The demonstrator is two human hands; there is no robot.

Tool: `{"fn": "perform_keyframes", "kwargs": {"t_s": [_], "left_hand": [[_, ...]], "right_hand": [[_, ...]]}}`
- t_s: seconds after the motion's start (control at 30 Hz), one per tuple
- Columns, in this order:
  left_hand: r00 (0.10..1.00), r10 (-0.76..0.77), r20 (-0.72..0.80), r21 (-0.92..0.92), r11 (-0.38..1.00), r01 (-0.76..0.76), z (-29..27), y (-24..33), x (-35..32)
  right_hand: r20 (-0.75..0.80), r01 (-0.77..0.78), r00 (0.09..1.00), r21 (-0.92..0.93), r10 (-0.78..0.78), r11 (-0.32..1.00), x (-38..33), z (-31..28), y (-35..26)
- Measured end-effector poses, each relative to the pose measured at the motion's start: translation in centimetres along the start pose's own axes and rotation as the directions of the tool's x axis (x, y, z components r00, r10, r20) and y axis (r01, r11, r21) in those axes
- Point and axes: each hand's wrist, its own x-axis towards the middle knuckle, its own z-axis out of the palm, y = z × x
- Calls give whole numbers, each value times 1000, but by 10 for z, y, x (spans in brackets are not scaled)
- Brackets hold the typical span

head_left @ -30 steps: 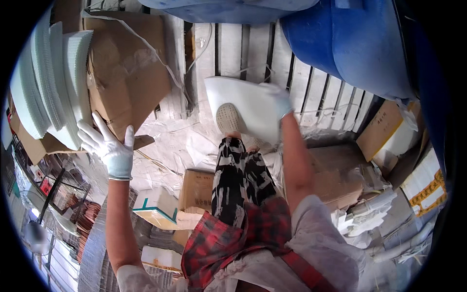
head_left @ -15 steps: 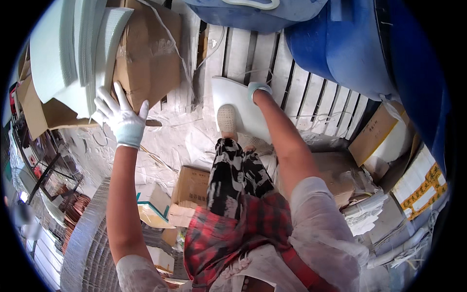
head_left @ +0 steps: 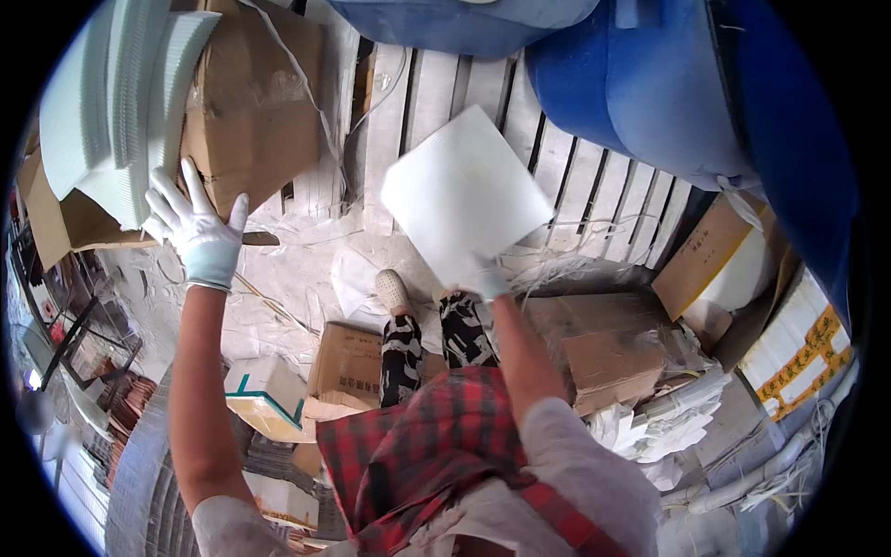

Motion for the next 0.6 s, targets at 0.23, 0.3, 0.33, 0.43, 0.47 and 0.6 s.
{"fn": "perform_keyframes", "kwargs": {"t_s": [0.23, 0.3, 0.33, 0.43, 0.47, 0.6], "left_hand": [[1000, -2, -14, 7, 1000, 2, -2, 2, -1], [999, 7, -52, 2, 1000, -7, 0, 1, 3], [1000, 1, -15, 19, 1000, -1, -1, 0, 2], [997, -30, 77, 70, 997, 25, -9, 1, -1], [997, -28, 78, 62, 998, 23, -10, 2, 0], [999, 1, 41, -33, 999, 0, -10, 3, 5]], "right_hand": [[-226, 36, 974, 183, 7, 982, 77, -2, -37], [-317, -57, 948, -102, 22, 993, 94, -42, -12], [-262, -69, 964, -128, 33, 989, 101, -73, -9], [-123, -132, 986, -148, 114, 980, 129, -166, -35], [-216, -80, 976, -183, 39, 980, 144, -174, -33], [-463, 21, 875, -258, -142, 966, 217, -177, -31]]}}
